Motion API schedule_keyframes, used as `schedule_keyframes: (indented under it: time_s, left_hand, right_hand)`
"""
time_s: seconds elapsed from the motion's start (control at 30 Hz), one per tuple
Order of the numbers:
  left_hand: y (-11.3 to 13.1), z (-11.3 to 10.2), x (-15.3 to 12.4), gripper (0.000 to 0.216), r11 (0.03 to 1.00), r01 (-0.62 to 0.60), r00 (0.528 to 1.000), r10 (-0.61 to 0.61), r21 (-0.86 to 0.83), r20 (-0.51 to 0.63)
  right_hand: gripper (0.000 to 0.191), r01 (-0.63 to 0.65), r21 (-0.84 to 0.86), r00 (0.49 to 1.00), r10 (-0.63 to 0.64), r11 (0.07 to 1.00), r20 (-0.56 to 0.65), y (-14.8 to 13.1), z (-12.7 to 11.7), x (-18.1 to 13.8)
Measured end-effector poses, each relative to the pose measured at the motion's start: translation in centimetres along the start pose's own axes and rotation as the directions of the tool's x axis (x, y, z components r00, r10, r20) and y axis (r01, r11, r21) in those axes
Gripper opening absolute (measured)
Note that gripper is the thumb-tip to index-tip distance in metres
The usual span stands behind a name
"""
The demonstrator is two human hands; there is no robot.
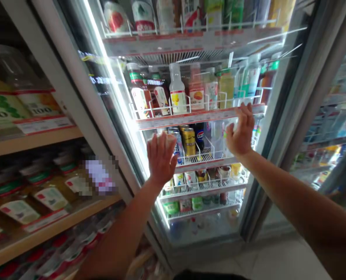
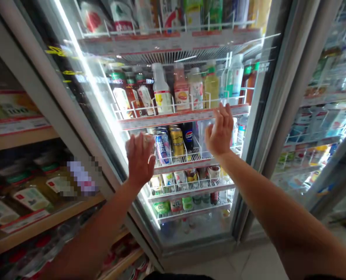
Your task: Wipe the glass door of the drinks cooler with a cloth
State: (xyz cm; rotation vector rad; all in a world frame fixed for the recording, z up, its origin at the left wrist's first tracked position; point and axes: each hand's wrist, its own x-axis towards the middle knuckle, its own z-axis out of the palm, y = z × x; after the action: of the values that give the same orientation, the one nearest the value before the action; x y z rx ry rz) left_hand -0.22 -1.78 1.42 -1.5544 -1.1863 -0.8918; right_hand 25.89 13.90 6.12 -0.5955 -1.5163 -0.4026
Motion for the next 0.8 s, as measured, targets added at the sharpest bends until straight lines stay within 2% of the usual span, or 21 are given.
schedule_keyframes:
  time_s: [0.07,0.1,0.13,0.17,0.2,0.23,0.27,0.3,0.33,0.43,0.47,0.5,0.6,0.67,0.73,0.8]
  left_hand:
    - [0.6,0.2,-0.4,0.062,0.993,-0.096,0.994,0.100,-0.073,0.049]
    - [0.9,0.2,-0.7,0.064,0.989,-0.103,0.993,0.109,-0.107,0.052]
    - [1.0,0.2,-1.0,0.068,0.987,-0.080,0.995,0.087,-0.140,0.048]
    - [1.1,0.0,-1.3,0.072,0.985,-0.030,0.998,0.038,-0.172,0.041]
    - [1.0,-0.2,-1.6,0.075,0.979,0.033,0.999,-0.025,-0.202,0.043]
    - [0.7,-0.5,-1.9,0.077,0.970,0.098,0.995,-0.090,-0.224,0.046]
    - [0.4,-0.9,-2.3,0.076,0.961,0.148,0.989,-0.142,-0.233,0.044]
    - [0.0,-1.3,-2.6,0.074,0.959,0.166,0.986,-0.164,-0.231,0.027]
    - [-0.5,-1.6,-3.0,0.071,0.965,0.149,0.988,-0.153,-0.215,-0.002]
    - [-1.7,-2.2,-3.9,0.065,0.998,0.012,0.997,-0.017,-0.065,-0.074]
    - [-2.0,-2.1,-4.2,0.065,1.000,-0.006,0.998,0.007,0.008,-0.065]
    - [-2.1,-1.9,-4.4,0.067,0.997,-0.005,0.999,0.009,0.082,-0.048]
    - [-2.1,-1.0,-4.7,0.073,0.971,0.011,0.999,-0.003,0.237,-0.035]
    - [-1.9,-0.6,-4.8,0.074,0.962,0.006,0.999,0.007,0.274,-0.048]
    - [-1.8,-0.3,-4.8,0.074,0.958,0.014,0.999,0.002,0.286,-0.055]
    - [-1.7,-0.3,-4.9,0.075,0.957,0.030,0.998,-0.014,0.288,-0.057]
  right_hand:
    - [0.070,0.097,0.110,0.995,-0.100,0.989,0.019,-4.5,0.0,-0.3]
    - [0.073,0.180,0.184,0.977,-0.198,0.966,0.085,-6.8,0.2,-0.6]
    - [0.075,0.279,0.258,0.935,-0.323,0.925,0.149,-9.0,0.6,-1.2]
    - [0.074,0.373,0.318,0.868,-0.449,0.872,0.214,-10.9,1.1,-2.0]
    - [0.072,0.423,0.351,0.807,-0.523,0.835,0.273,-12.4,1.7,-2.9]
    - [0.069,0.427,0.360,0.793,-0.534,0.830,0.292,-13.4,2.4,-4.0]
    - [0.066,0.428,0.349,0.786,-0.534,0.834,0.312,-13.9,3.1,-5.1]
    - [0.063,0.448,0.342,0.758,-0.554,0.826,0.345,-14.0,3.8,-6.1]
    - [0.060,0.468,0.342,0.735,-0.574,0.815,0.361,-13.8,4.2,-6.9]
    - [0.061,0.517,0.372,0.675,-0.634,0.771,0.376,-12.1,4.4,-7.1]
    - [0.065,0.515,0.373,0.682,-0.632,0.772,0.368,-11.4,4.1,-6.3]
    - [0.070,0.499,0.356,0.710,-0.608,0.790,0.354,-10.9,3.8,-5.2]
    - [0.080,0.353,0.229,0.887,-0.402,0.907,0.228,-9.7,3.1,-1.7]
    - [0.080,0.250,0.175,0.956,-0.271,0.952,0.111,-9.3,2.9,-1.0]
    - [0.078,0.228,0.169,0.969,-0.240,0.959,0.058,-9.1,3.0,-2.6]
    - [0.076,0.289,0.185,0.946,-0.310,0.939,0.098,-9.0,3.2,-5.4]
